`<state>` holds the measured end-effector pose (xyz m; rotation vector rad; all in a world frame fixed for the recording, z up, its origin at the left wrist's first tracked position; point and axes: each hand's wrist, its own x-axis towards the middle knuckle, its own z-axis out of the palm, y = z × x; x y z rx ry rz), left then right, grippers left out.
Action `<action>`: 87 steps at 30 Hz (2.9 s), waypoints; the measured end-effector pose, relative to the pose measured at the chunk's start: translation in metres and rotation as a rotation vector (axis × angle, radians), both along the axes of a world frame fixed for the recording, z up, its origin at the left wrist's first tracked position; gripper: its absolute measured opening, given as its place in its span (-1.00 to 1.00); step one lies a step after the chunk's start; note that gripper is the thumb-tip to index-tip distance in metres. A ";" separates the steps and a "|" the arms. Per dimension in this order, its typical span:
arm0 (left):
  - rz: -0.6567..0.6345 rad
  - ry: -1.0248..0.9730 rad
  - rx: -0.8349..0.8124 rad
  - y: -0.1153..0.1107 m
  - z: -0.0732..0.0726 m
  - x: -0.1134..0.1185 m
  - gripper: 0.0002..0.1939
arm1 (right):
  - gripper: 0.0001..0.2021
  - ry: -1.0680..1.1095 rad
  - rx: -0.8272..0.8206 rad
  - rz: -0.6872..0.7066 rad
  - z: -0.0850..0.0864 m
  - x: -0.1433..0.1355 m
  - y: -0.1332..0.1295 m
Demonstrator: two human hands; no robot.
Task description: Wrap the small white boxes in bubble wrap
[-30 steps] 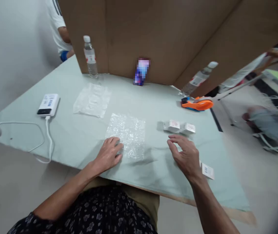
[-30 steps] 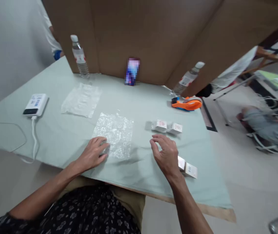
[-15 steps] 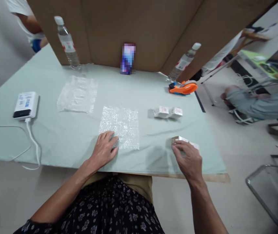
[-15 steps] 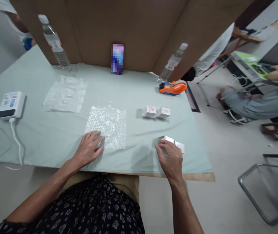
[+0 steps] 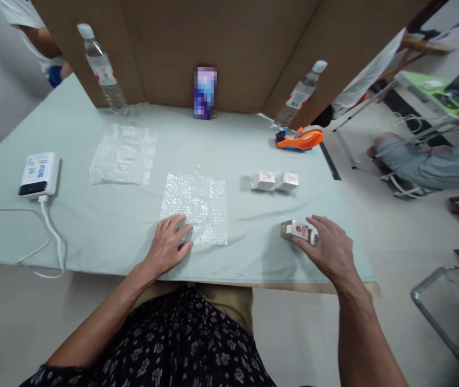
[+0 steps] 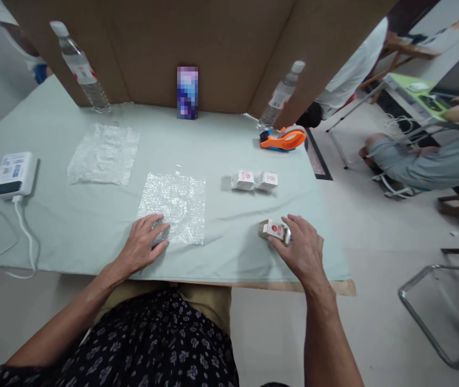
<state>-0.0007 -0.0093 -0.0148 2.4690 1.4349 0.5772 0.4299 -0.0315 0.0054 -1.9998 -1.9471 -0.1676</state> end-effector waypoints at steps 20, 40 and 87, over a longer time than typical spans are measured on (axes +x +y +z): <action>-0.023 -0.072 -0.086 -0.005 0.006 -0.002 -0.67 | -0.69 0.332 -0.085 0.536 0.043 -0.187 0.060; 0.001 -0.117 -0.078 -0.012 0.004 -0.006 -0.65 | -0.56 0.423 -0.124 0.578 -0.024 -0.226 0.084; -0.076 0.120 0.067 -0.008 0.018 -0.024 -0.89 | -0.51 0.610 -0.184 0.581 -0.031 -0.218 0.082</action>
